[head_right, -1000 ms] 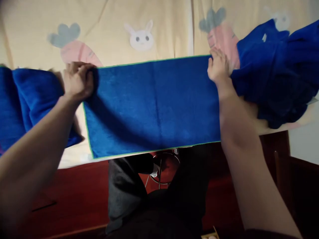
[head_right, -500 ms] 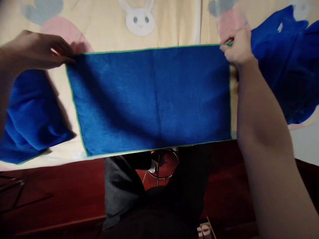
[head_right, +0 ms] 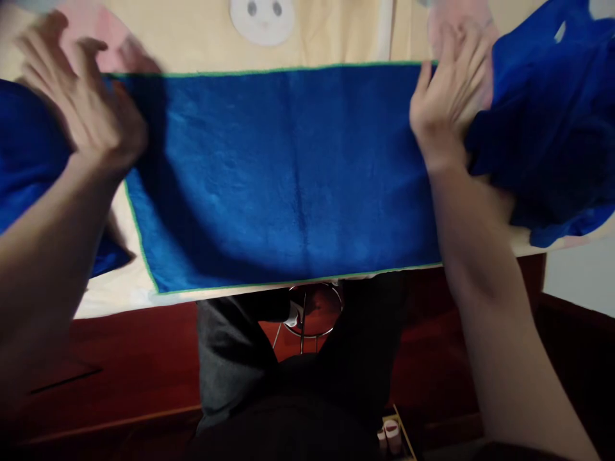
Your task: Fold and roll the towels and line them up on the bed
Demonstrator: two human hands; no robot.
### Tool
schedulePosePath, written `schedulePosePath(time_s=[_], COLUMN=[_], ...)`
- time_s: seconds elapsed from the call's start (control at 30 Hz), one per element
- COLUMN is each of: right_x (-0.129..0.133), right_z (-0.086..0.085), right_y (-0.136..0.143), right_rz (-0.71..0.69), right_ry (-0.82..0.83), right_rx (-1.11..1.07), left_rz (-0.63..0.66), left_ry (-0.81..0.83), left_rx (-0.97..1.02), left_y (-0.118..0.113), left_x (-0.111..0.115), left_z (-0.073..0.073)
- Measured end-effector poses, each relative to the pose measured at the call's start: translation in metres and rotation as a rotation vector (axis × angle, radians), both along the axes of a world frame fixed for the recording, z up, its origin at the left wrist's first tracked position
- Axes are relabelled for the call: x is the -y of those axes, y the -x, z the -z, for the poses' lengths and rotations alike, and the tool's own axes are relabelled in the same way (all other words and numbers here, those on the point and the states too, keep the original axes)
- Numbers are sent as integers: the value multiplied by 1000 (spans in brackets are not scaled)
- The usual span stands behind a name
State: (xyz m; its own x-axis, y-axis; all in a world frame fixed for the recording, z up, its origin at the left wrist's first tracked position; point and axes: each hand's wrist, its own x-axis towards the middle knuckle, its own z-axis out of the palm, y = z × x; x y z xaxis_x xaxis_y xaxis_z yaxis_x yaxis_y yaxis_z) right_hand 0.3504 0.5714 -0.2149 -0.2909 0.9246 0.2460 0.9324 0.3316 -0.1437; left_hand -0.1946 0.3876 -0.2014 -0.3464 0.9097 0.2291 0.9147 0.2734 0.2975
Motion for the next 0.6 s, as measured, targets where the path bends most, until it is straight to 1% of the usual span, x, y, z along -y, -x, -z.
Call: schedulePosePath(time_s=[0.03, 0.07, 0.1, 0.13, 0.17, 0.23, 0.3, 0.33, 0.37, 0.4, 0.43, 0.47, 0.5, 0.53, 0.6], right_x=[16, 29, 38, 44, 45, 41, 44, 53, 68, 89, 116, 145, 174, 200, 241], right_z=[-3, -4, -5, -5, -4, -3, -8, -13, -19, -25, -31, -35, -38, -39, -36], right_y=[8, 14, 17, 18, 18, 15, 16, 18, 20, 22, 20, 15, 6, -7, -39], right_rz=[-26, -95, -138, -163, -137, 8, 103, 96, 50, -12, -110, -201, -247, -216, -51], right_ry=[42, 91, 138, 182, 215, 262, 277, 259, 233, 193, 173, 188, 229, 278, 288], right_rx=[-6, -7, -2, 3, 10, 13, 5, -4, -15, -29, -36, -36, -30, -25, -64], left_rz=[97, 193, 255, 274, 262, 190, 130, 124, 132, 165, 218, 244, 232, 196, 96], left_ry=[87, 189, 258, 304, 339, 364, 341, 316, 290, 249, 239, 237, 221, 193, 162], left_rx=[-9, -11, -4, 15, 40, 85, 124, 141, 156, 164, 163, 172, 183, 180, 165], left_y=[-4, -7, -8, -8, -8, -10, -22, -33, -46, -61, -76, -92, -106, -120, -143], left_x=[6, 12, 16, 18, 18, 17, 23, 31, 45, 64, 88, 116, 147, 179, 243], left_z=[5, 9, 11, 13, 14, 13, 8, 4, 1, -2, -5, -6, -7, -6, -4])
